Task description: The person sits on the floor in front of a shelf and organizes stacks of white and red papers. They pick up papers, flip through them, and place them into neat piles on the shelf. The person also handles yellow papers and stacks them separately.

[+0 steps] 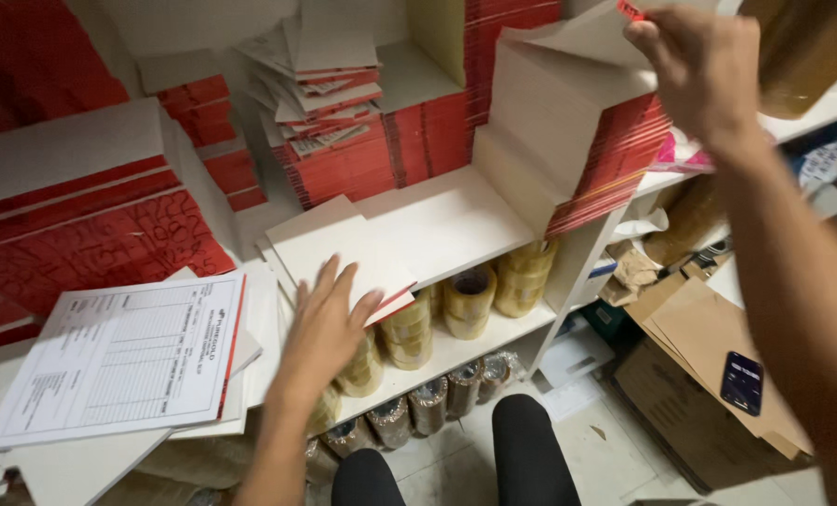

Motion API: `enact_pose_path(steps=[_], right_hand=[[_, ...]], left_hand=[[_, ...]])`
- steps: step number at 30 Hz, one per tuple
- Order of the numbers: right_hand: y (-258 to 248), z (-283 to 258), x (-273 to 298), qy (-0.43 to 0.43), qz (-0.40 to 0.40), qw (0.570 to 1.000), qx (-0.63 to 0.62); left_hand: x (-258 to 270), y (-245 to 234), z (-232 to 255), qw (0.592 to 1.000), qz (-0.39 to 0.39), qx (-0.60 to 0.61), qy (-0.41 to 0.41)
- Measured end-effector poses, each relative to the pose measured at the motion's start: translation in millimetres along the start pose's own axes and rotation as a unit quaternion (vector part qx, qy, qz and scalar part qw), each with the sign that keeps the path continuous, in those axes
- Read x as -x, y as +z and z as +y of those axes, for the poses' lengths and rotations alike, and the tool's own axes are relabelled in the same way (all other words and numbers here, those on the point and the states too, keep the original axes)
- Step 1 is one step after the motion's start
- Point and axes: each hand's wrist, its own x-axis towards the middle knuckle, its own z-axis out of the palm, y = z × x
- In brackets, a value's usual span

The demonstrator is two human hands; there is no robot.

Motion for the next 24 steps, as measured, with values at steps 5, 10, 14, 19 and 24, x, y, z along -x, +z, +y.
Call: enact_pose_path(steps=[5, 10, 14, 19, 24], right_hand=[[46.6, -129.8, 43.2, -0.218, 0.231, 0.929, 0.189], [124.7, -200.2, 98.9, -0.382, 0.153, 0.912, 0.000], [210.3, -215.6, 133.0, -0.414, 0.092, 0.889, -0.174], [200.8, -227.2, 131.0, -0.284, -0.105, 0.947, -0.104], [96.0, -119.2, 60.2, -0.197, -0.080, 0.975, -0.058]], left_hand=[[-31.0, 14.7, 5.2, 0.967, 0.106, 0.201, 0.113], [-25.6, -31.3, 38.0, 0.754, 0.074, 0.651, -0.036], [-66.0, 9.2, -39.5, 0.861, 0.211, 0.461, -0.030], [-37.4, 4.6, -14.2, 0.954, 0.254, 0.144, -0.071], [1.9, -8.2, 14.0, 0.999, 0.031, 0.023, 0.036]])
